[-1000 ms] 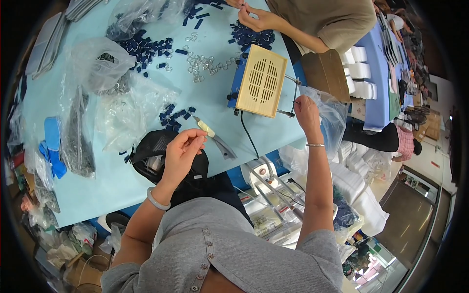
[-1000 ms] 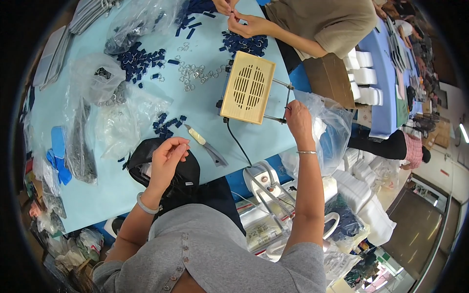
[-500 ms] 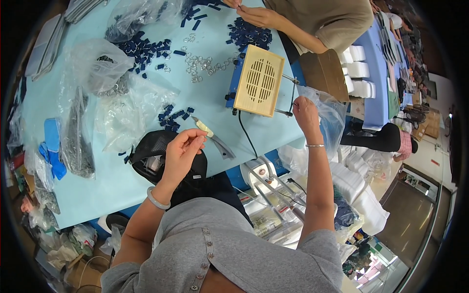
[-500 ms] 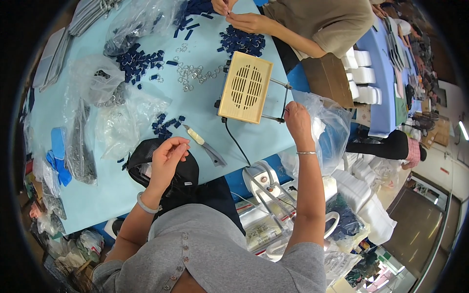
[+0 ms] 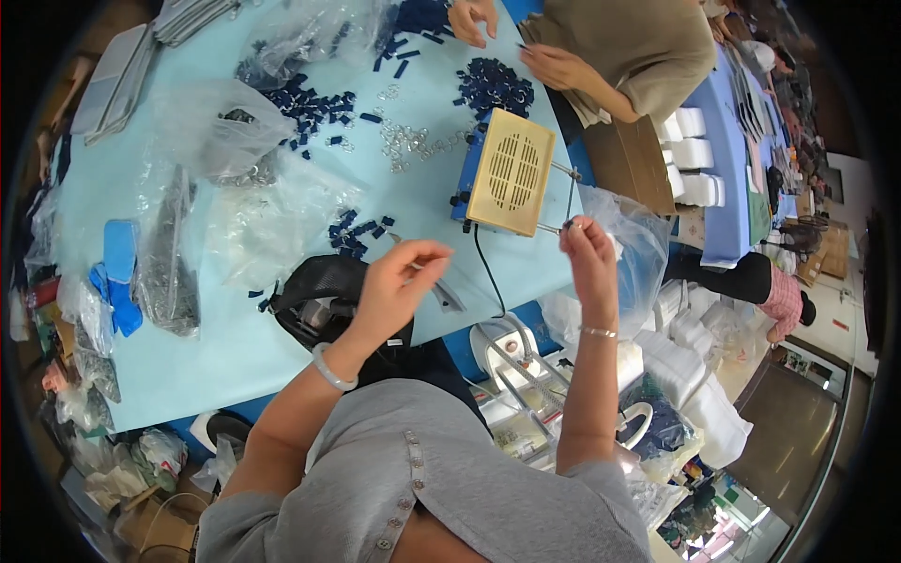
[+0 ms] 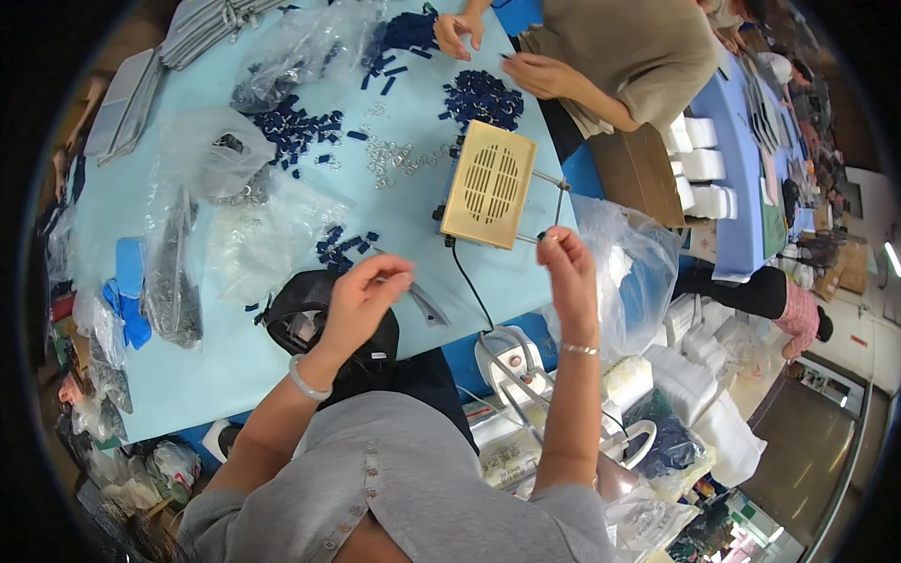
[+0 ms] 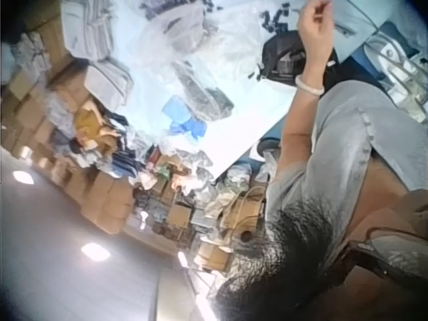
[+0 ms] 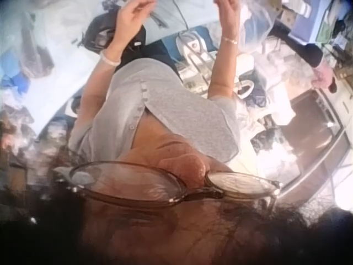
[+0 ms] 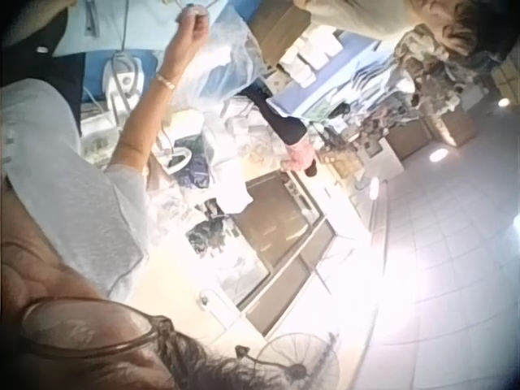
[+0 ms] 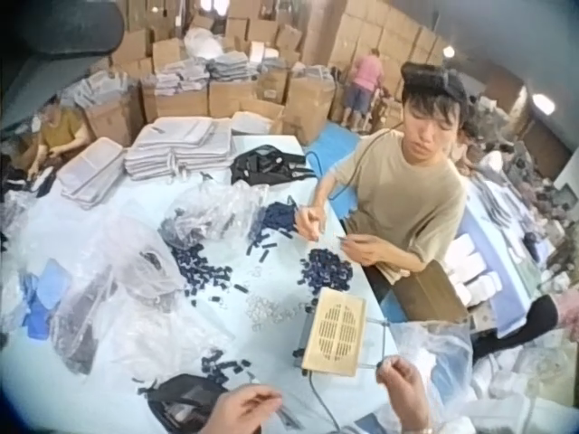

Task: Assembling small hardware components onto straps at a workshop table.

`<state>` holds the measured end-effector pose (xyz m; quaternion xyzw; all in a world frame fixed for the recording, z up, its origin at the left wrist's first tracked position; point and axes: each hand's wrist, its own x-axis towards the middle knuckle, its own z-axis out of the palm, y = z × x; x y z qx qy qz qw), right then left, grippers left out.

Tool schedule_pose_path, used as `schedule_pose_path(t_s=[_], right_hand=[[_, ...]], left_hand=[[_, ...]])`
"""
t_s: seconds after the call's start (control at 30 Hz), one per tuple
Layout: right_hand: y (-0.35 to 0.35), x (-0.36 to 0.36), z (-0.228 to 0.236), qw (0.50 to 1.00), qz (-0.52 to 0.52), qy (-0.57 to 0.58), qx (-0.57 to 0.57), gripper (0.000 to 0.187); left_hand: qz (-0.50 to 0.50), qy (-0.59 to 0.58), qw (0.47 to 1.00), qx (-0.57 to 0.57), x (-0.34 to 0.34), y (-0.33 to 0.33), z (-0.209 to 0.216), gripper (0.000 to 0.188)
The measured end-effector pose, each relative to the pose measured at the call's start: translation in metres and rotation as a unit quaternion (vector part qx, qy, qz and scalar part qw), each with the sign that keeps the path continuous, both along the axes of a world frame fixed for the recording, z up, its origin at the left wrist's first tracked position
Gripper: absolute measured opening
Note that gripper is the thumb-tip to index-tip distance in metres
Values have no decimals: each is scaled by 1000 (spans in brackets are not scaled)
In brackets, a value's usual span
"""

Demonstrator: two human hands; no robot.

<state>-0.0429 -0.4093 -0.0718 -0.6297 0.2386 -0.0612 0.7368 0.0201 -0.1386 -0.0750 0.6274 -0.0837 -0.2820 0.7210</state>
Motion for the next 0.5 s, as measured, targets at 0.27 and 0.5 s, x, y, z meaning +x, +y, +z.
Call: schedule_pose_path(t_s=[0.27,0.5], right_hand=[[95,-3,33,978,6,-98,182,10],[134,2,43,994,-31,-95,-32,10]], left_hand=[[-11,-170,984,-49,9,-35,44,14],[46,-321,946,9,9,-24,42,9]])
